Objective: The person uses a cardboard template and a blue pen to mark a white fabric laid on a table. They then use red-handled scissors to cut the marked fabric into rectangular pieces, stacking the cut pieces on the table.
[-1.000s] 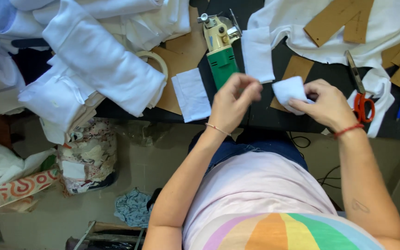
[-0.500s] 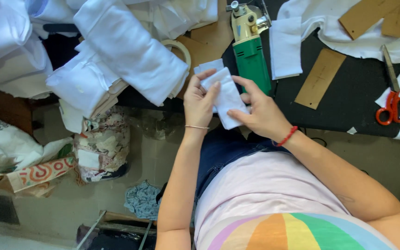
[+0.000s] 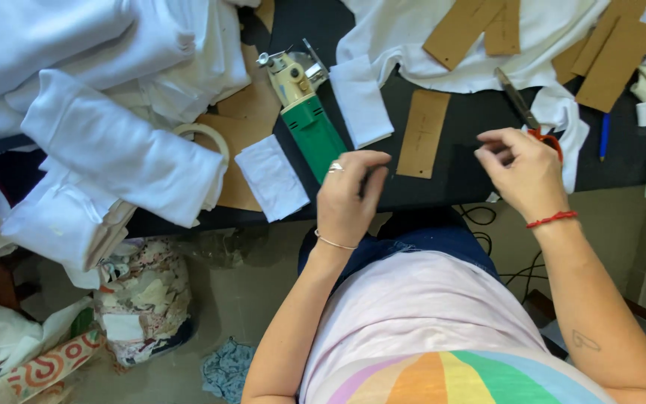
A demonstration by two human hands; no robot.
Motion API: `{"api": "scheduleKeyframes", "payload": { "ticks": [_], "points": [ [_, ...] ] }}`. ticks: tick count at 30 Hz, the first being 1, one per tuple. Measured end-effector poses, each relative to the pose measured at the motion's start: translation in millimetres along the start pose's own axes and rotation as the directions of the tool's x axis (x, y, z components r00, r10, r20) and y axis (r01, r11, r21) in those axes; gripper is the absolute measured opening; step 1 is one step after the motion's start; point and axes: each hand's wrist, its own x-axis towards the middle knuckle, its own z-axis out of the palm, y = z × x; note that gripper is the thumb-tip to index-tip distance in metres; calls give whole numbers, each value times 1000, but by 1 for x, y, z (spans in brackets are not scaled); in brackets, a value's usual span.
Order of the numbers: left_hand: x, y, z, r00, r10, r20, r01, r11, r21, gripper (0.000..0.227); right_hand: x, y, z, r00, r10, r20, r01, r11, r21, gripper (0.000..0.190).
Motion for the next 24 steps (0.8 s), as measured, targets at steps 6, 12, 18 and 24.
{"api": "scheduleKeyframes", "payload": {
  "ticks": [6, 12, 18, 24],
  "points": [
    [15, 39, 90, 917, -9, 398, 0, 1000, 22, 10, 3, 92, -40, 961, 269, 65, -213, 871, -443, 54],
    [53, 66, 164, 934, 16, 358, -7, 1000, -25, 8, 7, 94, -57, 967, 175, 185, -106, 937, -332, 50],
    [68, 74, 210, 955, -154, 252, 127, 985, 120, 10, 18, 103, -108, 783, 297, 547, -397, 915, 72, 54],
    [47, 50, 260, 976, -41, 212, -26, 953, 302, 8, -21, 194, -161, 664, 164, 730, -586, 720, 371, 53]
  ]
}}
